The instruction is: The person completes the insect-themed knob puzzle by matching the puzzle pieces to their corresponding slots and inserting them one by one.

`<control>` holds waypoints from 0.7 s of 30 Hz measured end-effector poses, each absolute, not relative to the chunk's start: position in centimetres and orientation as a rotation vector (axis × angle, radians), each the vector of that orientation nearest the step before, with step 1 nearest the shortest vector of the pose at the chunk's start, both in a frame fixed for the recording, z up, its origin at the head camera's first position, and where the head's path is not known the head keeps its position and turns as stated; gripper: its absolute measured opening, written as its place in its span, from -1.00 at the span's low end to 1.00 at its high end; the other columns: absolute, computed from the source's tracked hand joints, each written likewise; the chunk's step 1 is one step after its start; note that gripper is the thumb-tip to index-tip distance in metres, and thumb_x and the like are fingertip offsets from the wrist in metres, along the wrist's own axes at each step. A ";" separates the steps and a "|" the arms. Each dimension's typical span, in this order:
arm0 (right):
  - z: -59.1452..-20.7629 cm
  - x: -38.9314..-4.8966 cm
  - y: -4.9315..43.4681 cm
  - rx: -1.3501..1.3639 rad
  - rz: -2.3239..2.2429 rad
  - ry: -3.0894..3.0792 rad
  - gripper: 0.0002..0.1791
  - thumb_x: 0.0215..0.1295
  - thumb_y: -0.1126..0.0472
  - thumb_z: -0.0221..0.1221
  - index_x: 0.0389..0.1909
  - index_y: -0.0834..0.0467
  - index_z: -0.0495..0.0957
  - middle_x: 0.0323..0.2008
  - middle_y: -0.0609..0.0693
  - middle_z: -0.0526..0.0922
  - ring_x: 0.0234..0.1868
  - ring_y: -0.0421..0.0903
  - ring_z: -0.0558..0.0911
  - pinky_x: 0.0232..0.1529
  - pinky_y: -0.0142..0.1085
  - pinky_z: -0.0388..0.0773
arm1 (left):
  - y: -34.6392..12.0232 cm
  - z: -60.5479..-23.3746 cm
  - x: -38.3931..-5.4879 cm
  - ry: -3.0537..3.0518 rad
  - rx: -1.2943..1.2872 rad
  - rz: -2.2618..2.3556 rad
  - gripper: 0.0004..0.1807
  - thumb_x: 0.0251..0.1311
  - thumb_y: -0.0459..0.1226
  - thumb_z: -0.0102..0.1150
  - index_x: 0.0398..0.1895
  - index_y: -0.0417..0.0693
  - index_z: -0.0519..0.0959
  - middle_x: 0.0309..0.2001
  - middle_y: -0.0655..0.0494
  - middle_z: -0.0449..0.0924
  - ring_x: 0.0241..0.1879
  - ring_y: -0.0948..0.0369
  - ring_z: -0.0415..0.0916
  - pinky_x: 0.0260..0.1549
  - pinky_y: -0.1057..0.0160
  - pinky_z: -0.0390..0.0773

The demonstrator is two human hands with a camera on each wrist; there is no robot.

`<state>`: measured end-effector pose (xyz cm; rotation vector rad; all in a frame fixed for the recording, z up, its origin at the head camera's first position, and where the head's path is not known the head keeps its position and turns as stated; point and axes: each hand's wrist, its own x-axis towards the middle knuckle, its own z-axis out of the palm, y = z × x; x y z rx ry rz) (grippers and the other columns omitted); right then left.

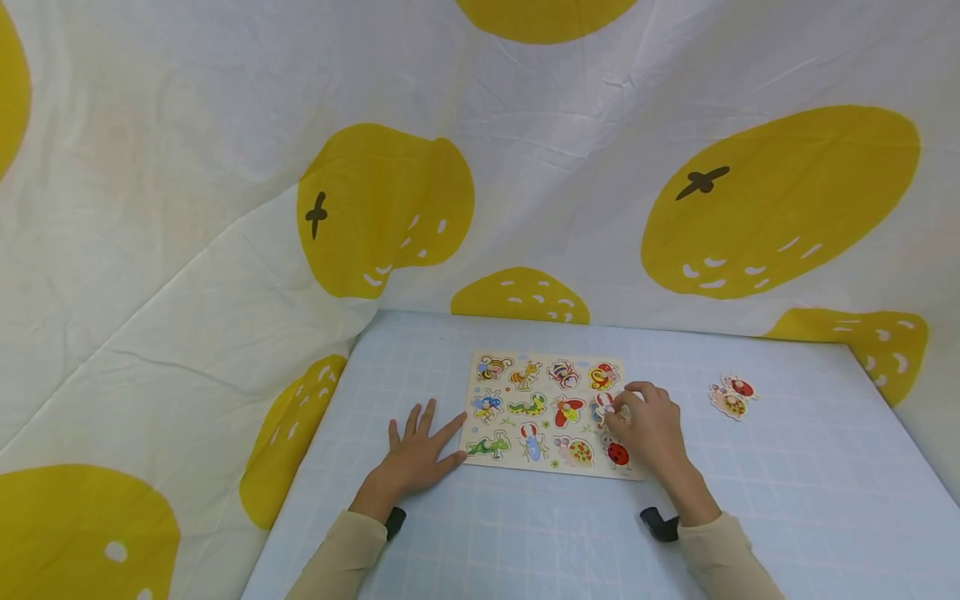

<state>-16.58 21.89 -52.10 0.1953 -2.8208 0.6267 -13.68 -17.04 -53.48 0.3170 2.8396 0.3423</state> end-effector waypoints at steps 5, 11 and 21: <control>-52.3 -16.5 21.0 0.258 0.616 -2.796 -0.87 0.14 0.15 0.37 -0.45 0.11 0.64 0.04 0.28 0.55 0.11 0.35 0.43 0.01 0.34 0.34 | -17.1 -53.7 -13.7 2.840 0.321 0.329 -0.25 0.35 0.29 -0.03 0.57 0.46 0.12 0.59 -0.16 -0.22 0.53 -0.23 -0.34 0.28 -0.49 -0.29; -52.4 -16.3 19.7 0.301 0.633 -2.789 -0.88 0.14 0.15 0.37 -0.47 0.08 0.63 0.04 0.26 0.55 0.12 0.33 0.44 0.02 0.32 0.33 | -17.2 -53.9 -13.8 2.842 0.324 0.320 -0.25 0.34 0.30 -0.05 0.57 0.47 0.12 0.60 -0.16 -0.23 0.53 -0.23 -0.34 0.28 -0.49 -0.29; -52.2 -15.8 17.4 0.316 0.673 -2.838 -0.87 0.13 0.13 0.36 -0.51 0.02 0.62 0.07 0.21 0.55 0.16 0.28 0.41 0.11 0.29 0.29 | -17.2 -53.8 -13.8 2.837 0.328 0.330 -0.25 0.35 0.30 -0.04 0.57 0.46 0.12 0.60 -0.16 -0.22 0.53 -0.24 -0.34 0.28 -0.50 -0.29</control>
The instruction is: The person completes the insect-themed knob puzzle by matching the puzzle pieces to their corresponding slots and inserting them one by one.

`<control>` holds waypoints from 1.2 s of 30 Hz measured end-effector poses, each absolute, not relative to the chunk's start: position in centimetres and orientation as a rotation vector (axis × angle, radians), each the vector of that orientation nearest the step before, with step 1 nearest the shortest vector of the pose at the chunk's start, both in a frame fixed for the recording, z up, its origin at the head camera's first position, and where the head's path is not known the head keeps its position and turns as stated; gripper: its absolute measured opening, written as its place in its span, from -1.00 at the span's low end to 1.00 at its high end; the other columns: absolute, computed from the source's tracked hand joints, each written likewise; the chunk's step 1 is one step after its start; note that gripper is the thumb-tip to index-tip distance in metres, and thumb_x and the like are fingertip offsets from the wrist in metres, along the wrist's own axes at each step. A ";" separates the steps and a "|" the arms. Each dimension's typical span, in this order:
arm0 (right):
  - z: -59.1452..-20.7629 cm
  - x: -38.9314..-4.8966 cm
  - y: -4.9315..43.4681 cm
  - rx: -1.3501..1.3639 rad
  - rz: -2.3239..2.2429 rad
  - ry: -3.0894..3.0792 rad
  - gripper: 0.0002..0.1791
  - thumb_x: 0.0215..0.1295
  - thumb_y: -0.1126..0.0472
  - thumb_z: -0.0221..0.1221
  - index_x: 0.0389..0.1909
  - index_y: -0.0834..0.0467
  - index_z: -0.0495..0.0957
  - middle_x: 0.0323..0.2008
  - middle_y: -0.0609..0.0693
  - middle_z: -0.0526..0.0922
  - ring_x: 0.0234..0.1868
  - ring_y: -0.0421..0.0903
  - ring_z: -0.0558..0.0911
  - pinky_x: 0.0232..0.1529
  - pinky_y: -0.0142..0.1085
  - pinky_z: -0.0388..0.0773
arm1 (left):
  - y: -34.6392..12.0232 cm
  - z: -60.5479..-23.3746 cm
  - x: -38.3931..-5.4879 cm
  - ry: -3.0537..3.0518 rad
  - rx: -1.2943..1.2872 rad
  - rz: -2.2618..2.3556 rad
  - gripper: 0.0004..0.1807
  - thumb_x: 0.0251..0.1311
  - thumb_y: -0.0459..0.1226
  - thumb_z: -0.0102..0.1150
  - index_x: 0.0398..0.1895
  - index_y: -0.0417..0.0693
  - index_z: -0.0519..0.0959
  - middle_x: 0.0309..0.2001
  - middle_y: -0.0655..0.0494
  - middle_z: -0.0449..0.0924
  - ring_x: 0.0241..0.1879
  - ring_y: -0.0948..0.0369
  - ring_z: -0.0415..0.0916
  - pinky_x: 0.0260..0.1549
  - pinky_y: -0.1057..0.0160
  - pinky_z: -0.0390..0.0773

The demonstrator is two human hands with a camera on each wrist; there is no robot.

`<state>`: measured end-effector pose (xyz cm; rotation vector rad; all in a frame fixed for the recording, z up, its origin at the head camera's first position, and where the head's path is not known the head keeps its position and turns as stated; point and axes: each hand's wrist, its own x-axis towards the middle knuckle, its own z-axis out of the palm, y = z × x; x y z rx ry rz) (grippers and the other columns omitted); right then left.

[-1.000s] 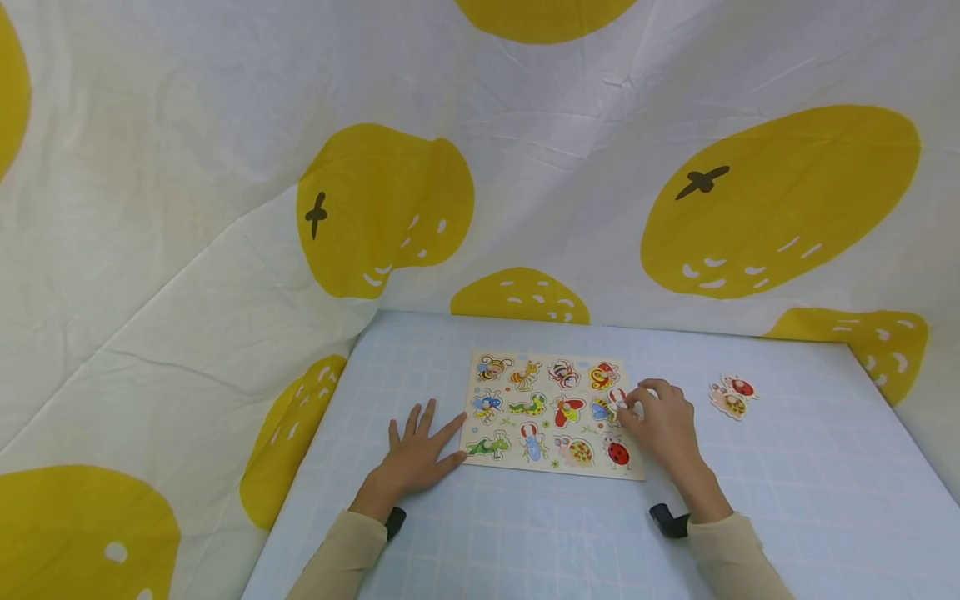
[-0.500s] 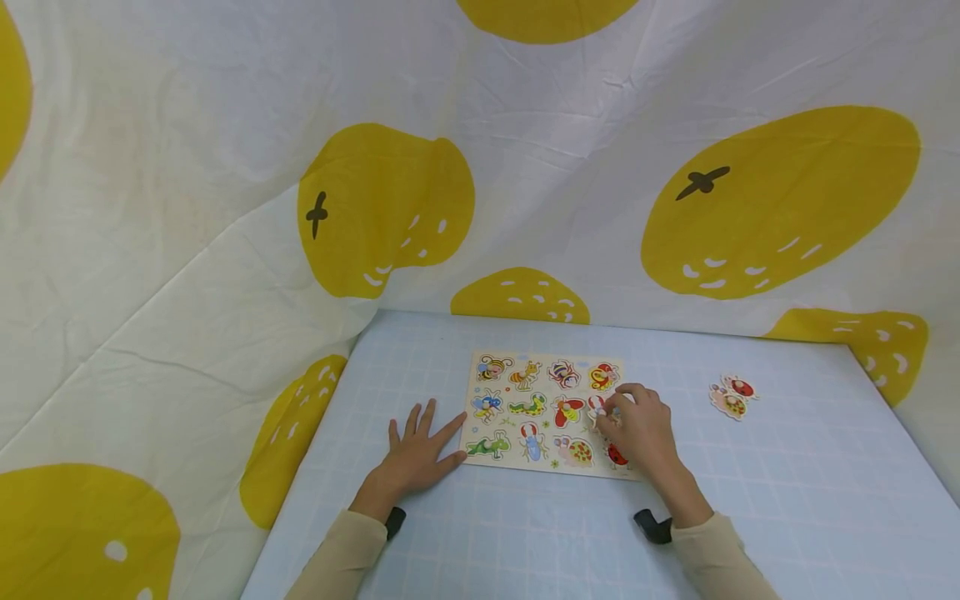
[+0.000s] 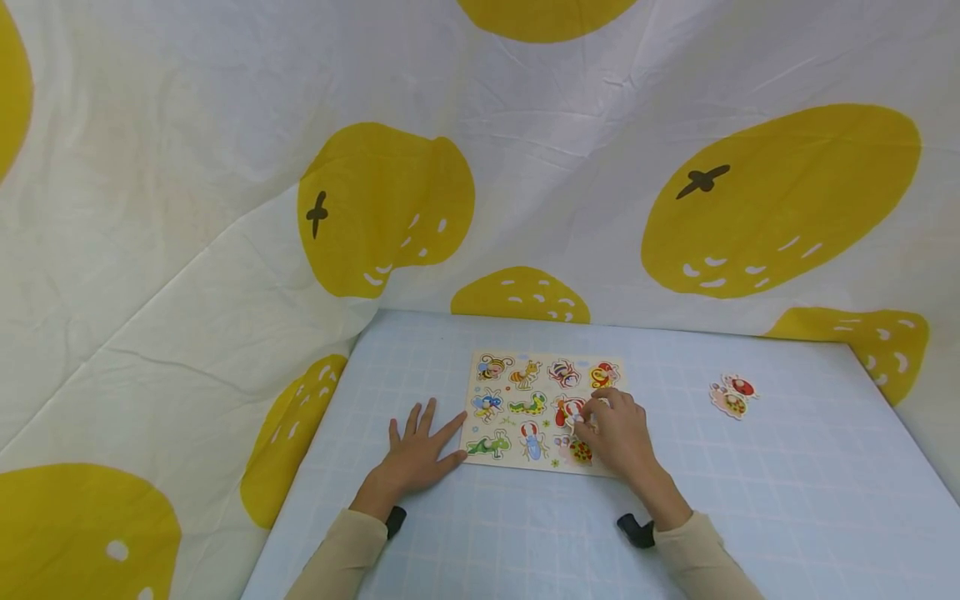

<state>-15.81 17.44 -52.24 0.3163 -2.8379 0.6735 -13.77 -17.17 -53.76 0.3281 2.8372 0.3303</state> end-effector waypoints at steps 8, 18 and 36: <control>-52.7 -15.6 16.0 0.395 0.667 -2.816 -0.85 0.11 0.13 0.37 -0.52 -0.02 0.59 0.02 0.14 0.57 0.09 0.25 0.46 0.06 0.26 0.33 | -17.3 -54.0 -13.9 2.838 0.325 0.323 -0.25 0.34 0.31 -0.06 0.57 0.49 0.10 0.60 -0.15 -0.23 0.53 -0.23 -0.35 0.28 -0.49 -0.29; -52.9 -15.3 14.1 0.467 0.693 -2.803 -0.84 0.06 0.16 0.38 -0.54 -0.04 0.56 -0.01 0.10 0.58 0.10 0.21 0.47 0.06 0.20 0.34 | -17.2 -53.9 -13.8 2.835 0.319 0.318 -0.25 0.34 0.31 -0.05 0.57 0.48 0.11 0.60 -0.15 -0.24 0.53 -0.23 -0.35 0.28 -0.49 -0.30; -52.0 -15.0 11.3 0.546 0.609 -2.908 -0.78 0.05 0.12 0.41 -0.59 -0.08 0.52 -0.03 0.05 0.56 0.06 0.13 0.46 0.08 0.19 0.34 | -17.2 -54.0 -13.9 2.840 0.331 0.316 -0.25 0.34 0.31 -0.06 0.57 0.49 0.09 0.60 -0.15 -0.23 0.53 -0.23 -0.35 0.28 -0.49 -0.29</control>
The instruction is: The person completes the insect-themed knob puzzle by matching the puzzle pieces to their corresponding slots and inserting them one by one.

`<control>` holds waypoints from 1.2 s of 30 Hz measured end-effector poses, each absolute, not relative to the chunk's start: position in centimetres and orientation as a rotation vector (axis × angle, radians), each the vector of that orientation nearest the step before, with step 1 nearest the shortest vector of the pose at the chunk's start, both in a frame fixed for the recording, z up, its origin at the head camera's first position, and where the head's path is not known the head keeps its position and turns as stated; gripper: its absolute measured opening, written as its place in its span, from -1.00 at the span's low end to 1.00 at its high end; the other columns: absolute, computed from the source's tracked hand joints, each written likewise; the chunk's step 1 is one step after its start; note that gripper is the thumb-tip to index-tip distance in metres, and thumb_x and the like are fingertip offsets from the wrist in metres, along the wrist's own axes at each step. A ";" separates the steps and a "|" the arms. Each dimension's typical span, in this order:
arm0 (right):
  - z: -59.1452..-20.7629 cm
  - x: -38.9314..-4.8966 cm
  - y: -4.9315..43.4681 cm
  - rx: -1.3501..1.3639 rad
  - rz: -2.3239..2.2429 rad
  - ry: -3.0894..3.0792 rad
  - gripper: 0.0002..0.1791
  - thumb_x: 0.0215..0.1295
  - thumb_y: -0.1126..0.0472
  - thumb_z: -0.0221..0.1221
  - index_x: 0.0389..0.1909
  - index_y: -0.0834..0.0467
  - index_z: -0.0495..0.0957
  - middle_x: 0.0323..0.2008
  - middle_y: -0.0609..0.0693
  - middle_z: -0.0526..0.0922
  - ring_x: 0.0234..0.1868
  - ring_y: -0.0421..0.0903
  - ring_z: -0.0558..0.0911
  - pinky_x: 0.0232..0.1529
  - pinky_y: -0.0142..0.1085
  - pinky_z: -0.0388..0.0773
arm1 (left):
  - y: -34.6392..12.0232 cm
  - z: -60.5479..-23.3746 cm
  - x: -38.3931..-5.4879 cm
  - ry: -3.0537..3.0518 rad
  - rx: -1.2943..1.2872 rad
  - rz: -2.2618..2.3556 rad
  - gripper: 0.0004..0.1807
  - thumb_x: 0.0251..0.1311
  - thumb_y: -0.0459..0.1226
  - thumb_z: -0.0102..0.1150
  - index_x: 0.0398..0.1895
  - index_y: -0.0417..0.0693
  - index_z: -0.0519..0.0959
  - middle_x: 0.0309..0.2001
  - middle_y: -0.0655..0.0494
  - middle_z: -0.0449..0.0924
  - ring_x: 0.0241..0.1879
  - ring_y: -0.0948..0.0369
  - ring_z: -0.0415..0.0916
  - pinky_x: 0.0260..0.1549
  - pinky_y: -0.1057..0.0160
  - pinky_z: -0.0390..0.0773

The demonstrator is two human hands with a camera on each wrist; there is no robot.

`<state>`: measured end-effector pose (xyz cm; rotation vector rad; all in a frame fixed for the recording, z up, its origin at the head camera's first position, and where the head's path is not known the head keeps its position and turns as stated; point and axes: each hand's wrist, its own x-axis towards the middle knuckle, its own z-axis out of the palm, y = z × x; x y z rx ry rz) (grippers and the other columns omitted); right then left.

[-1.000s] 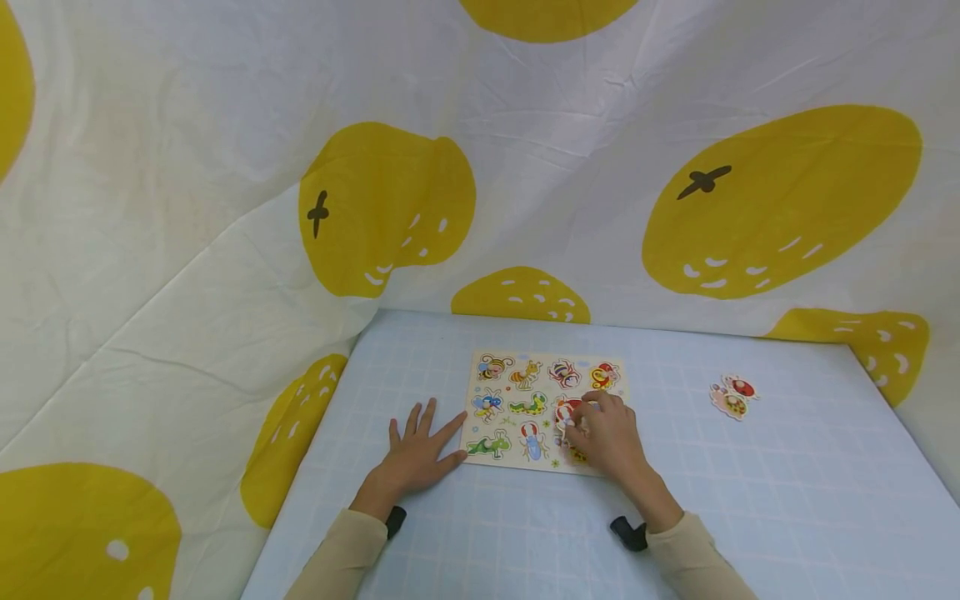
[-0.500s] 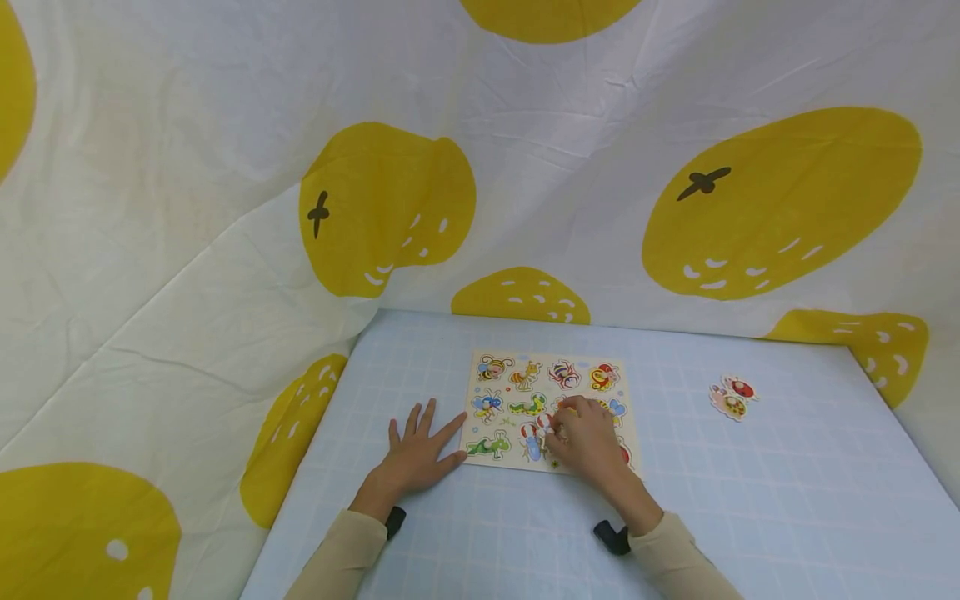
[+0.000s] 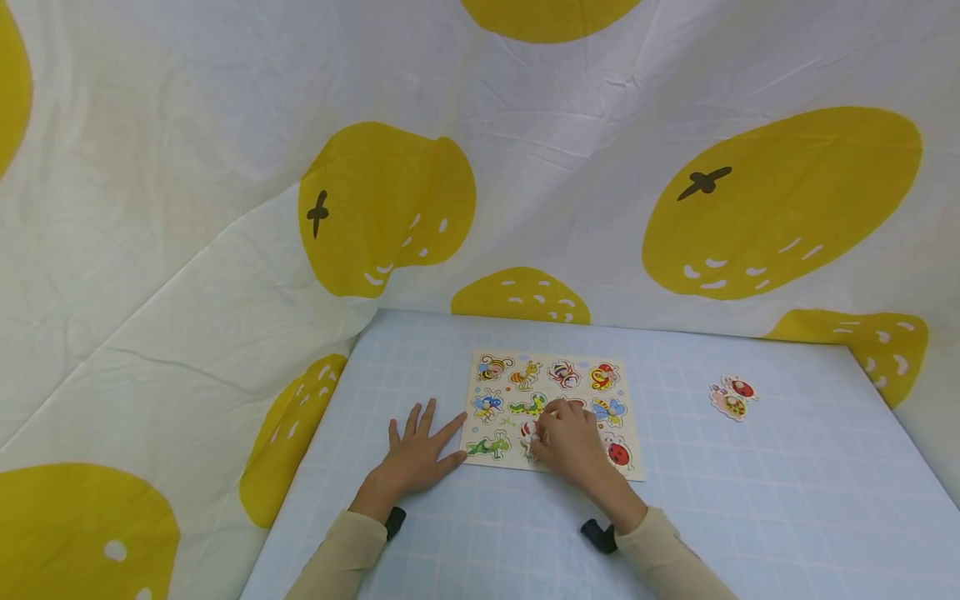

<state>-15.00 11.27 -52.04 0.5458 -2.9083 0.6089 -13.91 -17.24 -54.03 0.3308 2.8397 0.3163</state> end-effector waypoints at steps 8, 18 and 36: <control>-52.5 -15.1 10.7 0.546 0.555 -2.953 -0.75 0.04 0.10 0.42 -0.61 -0.09 0.50 -0.04 0.05 0.56 0.07 0.14 0.45 0.06 0.17 0.36 | -17.2 -53.7 -13.9 2.830 0.321 0.318 -0.24 0.35 0.31 -0.06 0.57 0.50 0.08 0.60 -0.15 -0.26 0.53 -0.23 -0.37 0.29 -0.48 -0.31; -52.6 -15.2 10.2 0.535 0.528 -2.969 -0.75 0.06 0.11 0.42 -0.61 -0.05 0.52 -0.04 0.06 0.56 0.07 0.14 0.44 0.06 0.17 0.35 | -17.2 -53.9 -13.8 2.834 0.326 0.316 -0.25 0.35 0.31 -0.06 0.57 0.50 0.09 0.60 -0.15 -0.25 0.53 -0.23 -0.36 0.28 -0.49 -0.30; -52.7 -15.3 10.3 0.537 0.505 -2.990 -0.72 0.09 0.07 0.45 -0.59 -0.07 0.51 -0.05 0.05 0.55 0.07 0.13 0.44 0.06 0.18 0.36 | -17.1 -54.1 -14.0 2.829 0.317 0.311 -0.24 0.34 0.32 -0.06 0.57 0.53 0.06 0.60 -0.14 -0.27 0.53 -0.22 -0.37 0.28 -0.49 -0.31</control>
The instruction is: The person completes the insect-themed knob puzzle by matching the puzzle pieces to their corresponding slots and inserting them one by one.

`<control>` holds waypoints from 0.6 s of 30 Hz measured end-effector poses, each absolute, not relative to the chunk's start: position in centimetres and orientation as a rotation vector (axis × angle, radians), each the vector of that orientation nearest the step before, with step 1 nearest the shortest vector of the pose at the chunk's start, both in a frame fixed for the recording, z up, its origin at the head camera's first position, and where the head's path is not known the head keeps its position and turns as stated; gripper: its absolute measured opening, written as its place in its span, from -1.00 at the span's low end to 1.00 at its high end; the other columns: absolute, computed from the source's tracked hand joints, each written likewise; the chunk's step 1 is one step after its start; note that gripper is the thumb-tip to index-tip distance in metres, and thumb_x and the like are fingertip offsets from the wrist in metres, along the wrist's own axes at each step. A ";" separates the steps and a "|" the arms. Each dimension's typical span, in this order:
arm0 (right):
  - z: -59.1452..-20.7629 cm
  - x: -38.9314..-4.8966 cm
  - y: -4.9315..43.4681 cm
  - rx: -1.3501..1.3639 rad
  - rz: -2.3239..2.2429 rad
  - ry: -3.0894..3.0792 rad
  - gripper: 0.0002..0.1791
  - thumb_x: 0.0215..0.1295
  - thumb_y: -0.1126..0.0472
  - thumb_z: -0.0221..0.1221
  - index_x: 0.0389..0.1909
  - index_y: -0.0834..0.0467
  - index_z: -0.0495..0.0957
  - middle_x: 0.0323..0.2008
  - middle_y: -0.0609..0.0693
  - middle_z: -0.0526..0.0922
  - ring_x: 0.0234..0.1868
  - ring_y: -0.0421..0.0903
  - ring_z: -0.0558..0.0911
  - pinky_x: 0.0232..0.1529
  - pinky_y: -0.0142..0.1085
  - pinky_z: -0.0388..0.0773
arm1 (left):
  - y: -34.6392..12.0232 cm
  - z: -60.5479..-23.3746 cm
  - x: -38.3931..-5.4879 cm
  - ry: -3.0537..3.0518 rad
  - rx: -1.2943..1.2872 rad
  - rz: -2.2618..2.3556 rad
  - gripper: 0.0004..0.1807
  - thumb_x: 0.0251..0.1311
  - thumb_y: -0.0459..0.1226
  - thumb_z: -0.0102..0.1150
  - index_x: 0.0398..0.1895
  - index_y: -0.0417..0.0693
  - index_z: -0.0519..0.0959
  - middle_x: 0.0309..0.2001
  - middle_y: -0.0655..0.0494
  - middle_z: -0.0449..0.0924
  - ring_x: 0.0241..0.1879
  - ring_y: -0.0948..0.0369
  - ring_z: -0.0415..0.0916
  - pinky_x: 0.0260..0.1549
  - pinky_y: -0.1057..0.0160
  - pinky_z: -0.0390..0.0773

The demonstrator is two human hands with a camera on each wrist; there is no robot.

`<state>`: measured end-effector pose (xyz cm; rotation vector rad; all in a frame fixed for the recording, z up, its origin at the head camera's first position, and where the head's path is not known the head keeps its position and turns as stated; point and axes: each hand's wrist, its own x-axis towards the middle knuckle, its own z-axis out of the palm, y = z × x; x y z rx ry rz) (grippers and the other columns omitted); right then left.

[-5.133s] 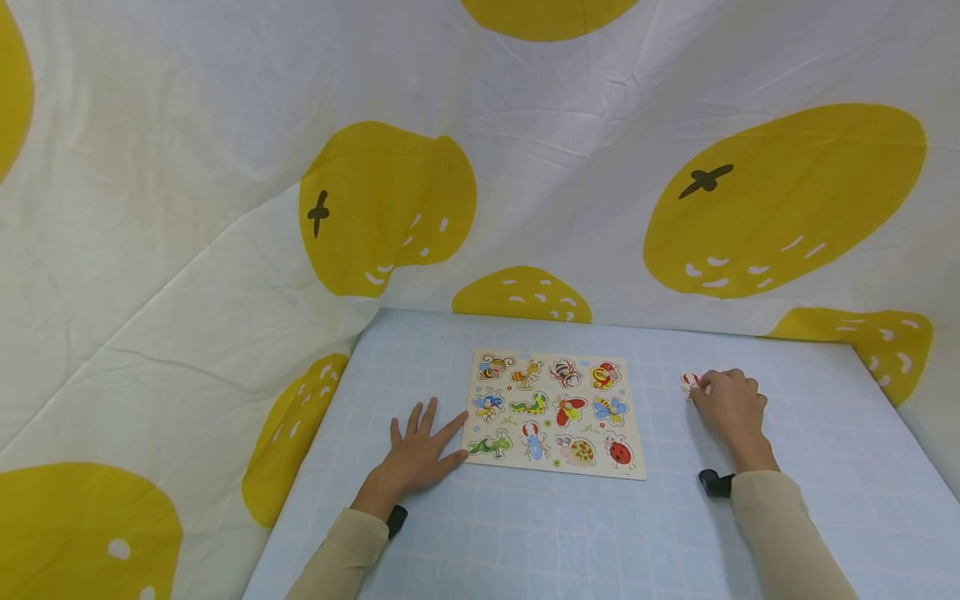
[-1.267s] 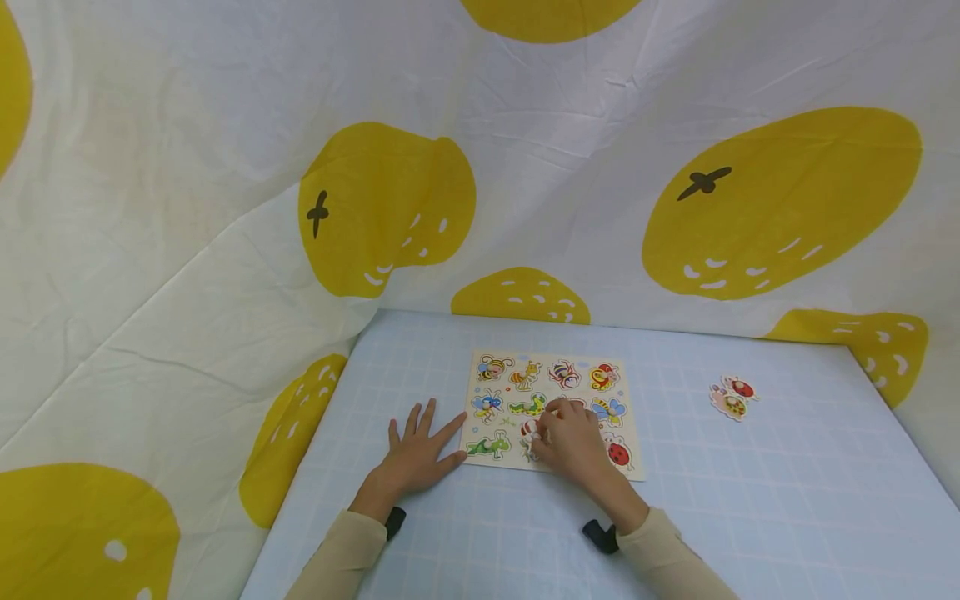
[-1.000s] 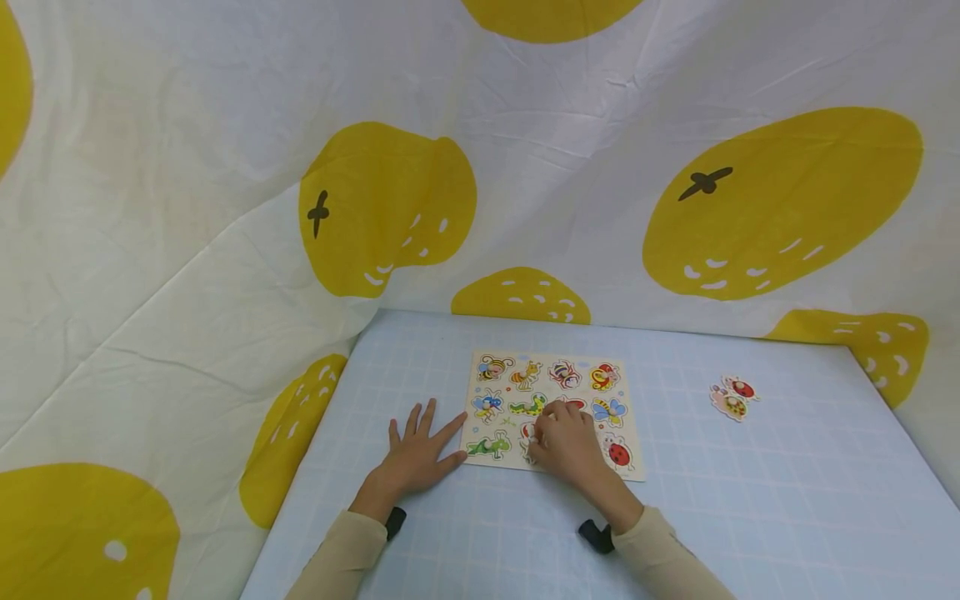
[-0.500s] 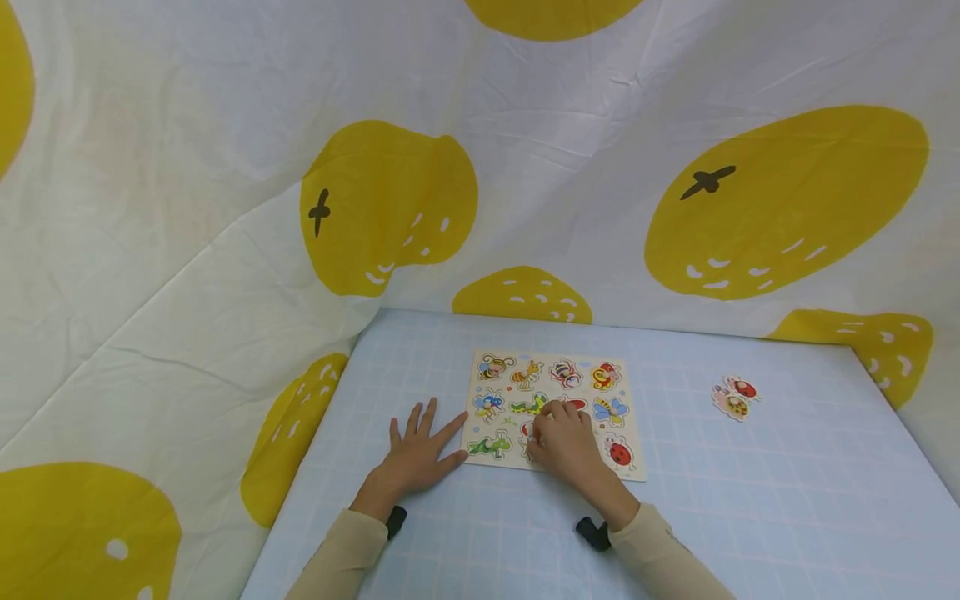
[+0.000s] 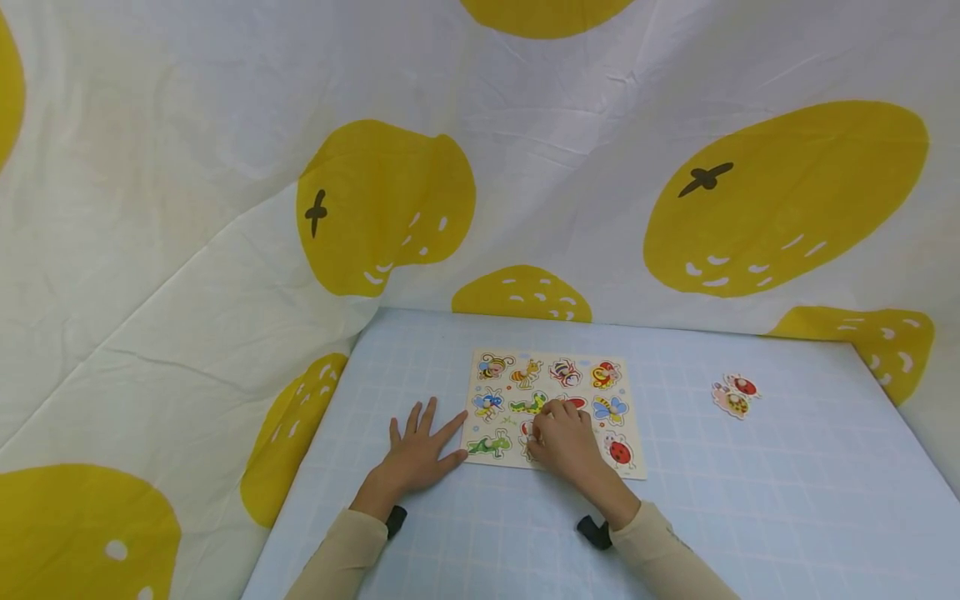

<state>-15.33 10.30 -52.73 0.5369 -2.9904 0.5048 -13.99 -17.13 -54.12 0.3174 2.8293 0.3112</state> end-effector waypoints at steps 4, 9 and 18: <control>-52.7 -15.3 10.6 0.533 0.536 -2.989 -0.75 0.09 0.05 0.45 -0.57 -0.08 0.53 -0.03 0.04 0.55 0.11 0.14 0.44 0.06 0.18 0.35 | -17.1 -54.1 -14.0 2.834 0.321 0.313 -0.24 0.34 0.31 -0.06 0.57 0.51 0.07 0.60 -0.14 -0.26 0.53 -0.23 -0.36 0.28 -0.49 -0.30; -52.6 -15.3 10.9 0.525 0.570 -2.980 -0.76 0.08 0.03 0.46 -0.54 -0.09 0.56 -0.06 0.02 0.55 0.08 0.14 0.46 0.04 0.16 0.35 | -17.1 -54.0 -14.0 2.829 0.318 0.315 -0.24 0.34 0.31 -0.06 0.57 0.51 0.07 0.60 -0.14 -0.27 0.53 -0.22 -0.37 0.28 -0.49 -0.31; -52.4 -15.3 11.4 0.507 0.626 -2.962 -0.79 0.08 0.03 0.47 -0.52 -0.09 0.59 -0.08 0.00 0.57 0.04 0.11 0.50 0.01 0.15 0.40 | -17.1 -53.7 -13.8 2.831 0.323 0.330 -0.25 0.35 0.29 -0.04 0.57 0.49 0.09 0.60 -0.15 -0.25 0.53 -0.23 -0.36 0.28 -0.49 -0.31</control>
